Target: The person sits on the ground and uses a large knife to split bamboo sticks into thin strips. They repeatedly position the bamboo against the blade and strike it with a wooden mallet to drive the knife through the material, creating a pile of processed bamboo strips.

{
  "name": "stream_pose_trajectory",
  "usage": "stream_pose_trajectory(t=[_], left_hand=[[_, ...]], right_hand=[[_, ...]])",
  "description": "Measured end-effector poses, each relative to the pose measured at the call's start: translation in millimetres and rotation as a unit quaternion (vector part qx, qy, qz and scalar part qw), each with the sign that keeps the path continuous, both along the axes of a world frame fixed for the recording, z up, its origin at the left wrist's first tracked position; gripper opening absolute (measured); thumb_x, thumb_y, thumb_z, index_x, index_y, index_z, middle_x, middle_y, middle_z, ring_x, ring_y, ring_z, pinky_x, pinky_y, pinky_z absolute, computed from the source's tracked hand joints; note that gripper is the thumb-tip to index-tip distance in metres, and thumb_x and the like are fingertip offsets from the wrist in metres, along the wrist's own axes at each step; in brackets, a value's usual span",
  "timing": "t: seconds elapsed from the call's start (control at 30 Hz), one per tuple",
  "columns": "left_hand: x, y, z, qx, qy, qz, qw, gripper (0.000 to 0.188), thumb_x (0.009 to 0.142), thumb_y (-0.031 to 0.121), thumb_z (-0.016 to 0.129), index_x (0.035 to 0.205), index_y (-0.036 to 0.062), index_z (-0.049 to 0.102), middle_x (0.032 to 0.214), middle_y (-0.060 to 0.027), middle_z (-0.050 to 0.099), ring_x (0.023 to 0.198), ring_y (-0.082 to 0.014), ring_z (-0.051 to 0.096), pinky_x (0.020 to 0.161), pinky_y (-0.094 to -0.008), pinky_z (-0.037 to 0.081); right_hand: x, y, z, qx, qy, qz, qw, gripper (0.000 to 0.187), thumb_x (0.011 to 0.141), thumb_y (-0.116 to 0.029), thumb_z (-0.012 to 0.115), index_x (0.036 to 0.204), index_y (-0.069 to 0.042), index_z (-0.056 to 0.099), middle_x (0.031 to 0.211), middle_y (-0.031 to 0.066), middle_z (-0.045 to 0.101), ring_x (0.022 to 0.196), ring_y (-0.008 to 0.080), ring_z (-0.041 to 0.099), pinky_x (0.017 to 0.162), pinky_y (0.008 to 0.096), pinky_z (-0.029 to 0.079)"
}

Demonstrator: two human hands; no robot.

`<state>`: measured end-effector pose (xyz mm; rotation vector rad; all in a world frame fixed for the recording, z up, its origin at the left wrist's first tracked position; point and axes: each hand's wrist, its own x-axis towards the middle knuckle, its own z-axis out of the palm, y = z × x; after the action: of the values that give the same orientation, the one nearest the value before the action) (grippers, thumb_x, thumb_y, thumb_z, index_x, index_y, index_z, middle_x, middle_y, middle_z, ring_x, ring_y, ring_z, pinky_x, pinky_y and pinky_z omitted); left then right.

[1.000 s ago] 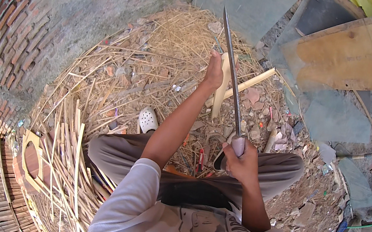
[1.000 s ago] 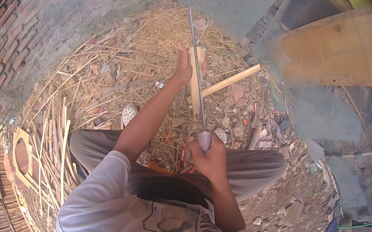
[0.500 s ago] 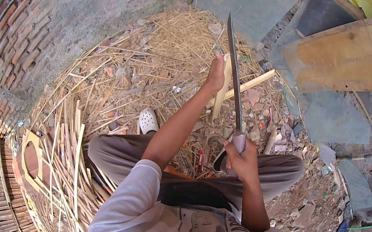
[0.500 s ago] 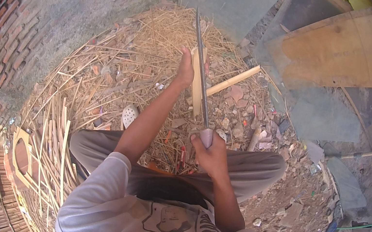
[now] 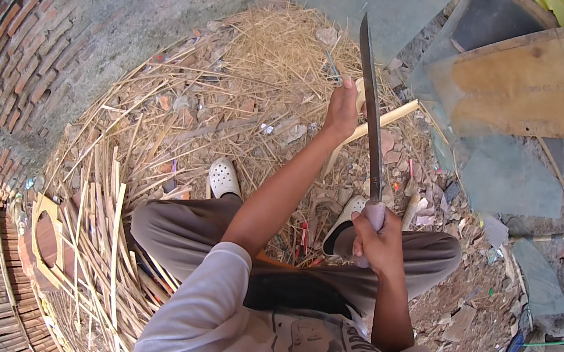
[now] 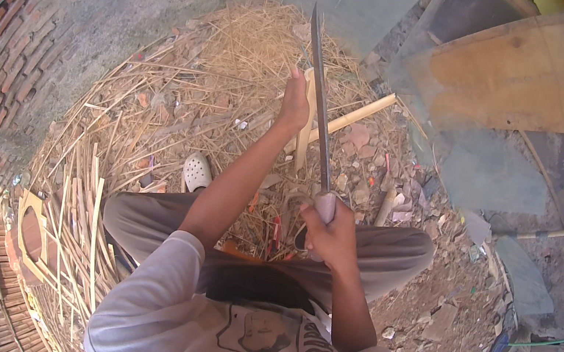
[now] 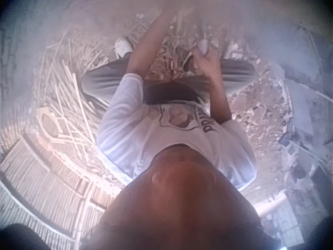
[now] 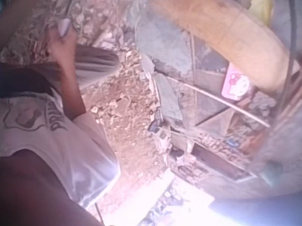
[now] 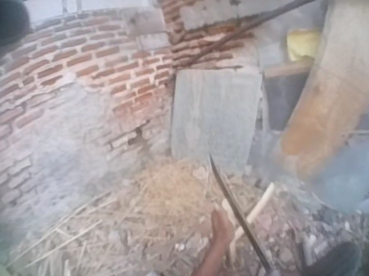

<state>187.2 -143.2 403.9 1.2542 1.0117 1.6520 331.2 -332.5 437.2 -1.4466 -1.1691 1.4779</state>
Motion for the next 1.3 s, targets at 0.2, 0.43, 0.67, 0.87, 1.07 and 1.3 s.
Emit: stream_pose_trajectory(t=[0.2,0.43,0.67,0.87,1.07,1.3], left_hand=[[-2.2,7.4,-8.4,-0.001,-0.009,0.015,1.0,0.077,0.099,0.064,0.018,0.074,0.0016,0.056,0.063,-0.0048,0.054,0.06,-0.0145,0.053,0.061,-0.0303,0.043],[-2.9,13.1,-15.9,-0.003,-0.066,-0.027,0.997,0.079,0.099,0.063,0.019,0.079,-0.0007,0.059,0.064,-0.0047,0.055,0.06,-0.0139,0.053,0.061,-0.0296,0.044],[-6.6,37.4,-61.3,-0.026,0.069,0.013,0.997,0.077,0.099,0.062,0.011,0.085,0.0025,0.058,0.064,-0.0042,0.056,0.06,-0.0141,0.055,0.058,-0.0293,0.046],[-10.6,27.2,-48.8,-0.006,0.06,-0.004,0.998,0.079,0.095,0.068,0.012,0.103,0.0024,0.055,0.078,-0.0078,0.061,0.067,-0.0163,0.06,0.061,-0.0287,0.049],[-67.3,18.5,99.3,0.124,0.004,0.103,0.987,0.082,0.096,0.068,0.016,0.119,-0.002,0.052,0.112,-0.0168,0.062,0.103,-0.0238,0.06,0.091,-0.0357,0.045],[-55.5,3.6,77.8,0.074,0.071,0.09,0.991,0.083,0.096,0.068,0.016,0.118,-0.0026,0.054,0.109,-0.0169,0.064,0.1,-0.0226,0.062,0.088,-0.0361,0.047]], right_hand=[[-4.0,1.1,6.3,-0.005,-0.016,0.005,1.0,0.018,0.086,-0.012,0.067,0.082,-0.001,0.055,0.053,0.0006,0.051,0.039,0.009,0.048,0.037,0.0279,0.037],[-4.9,-2.2,33.5,0.185,-0.039,-0.031,0.981,0.016,0.086,-0.01,0.066,0.079,-0.002,0.054,0.057,-0.001,0.05,0.049,0.0053,0.044,0.046,0.0247,0.038],[1.4,19.3,-41.2,0.071,-0.151,0.02,0.986,0.015,0.081,-0.012,0.064,0.078,-0.001,0.054,0.058,0.0029,0.053,0.05,0.0106,0.049,0.048,0.0295,0.042],[3.6,15.4,-43.3,0.034,-0.104,0.022,0.994,0.017,0.079,-0.013,0.064,0.079,0.0,0.054,0.057,0.0056,0.055,0.049,0.0123,0.053,0.047,0.0314,0.043],[10.5,13.9,-58.5,0.082,-0.107,0.032,0.99,0.013,0.084,-0.002,0.061,0.08,-0.002,0.048,0.052,0.0019,0.049,0.038,0.0099,0.048,0.035,0.0285,0.036],[-1.3,12.9,-50.2,0.102,-0.095,0.017,0.99,0.016,0.084,-0.005,0.064,0.081,-0.002,0.049,0.055,0.0011,0.05,0.039,0.0089,0.047,0.036,0.0279,0.036]])
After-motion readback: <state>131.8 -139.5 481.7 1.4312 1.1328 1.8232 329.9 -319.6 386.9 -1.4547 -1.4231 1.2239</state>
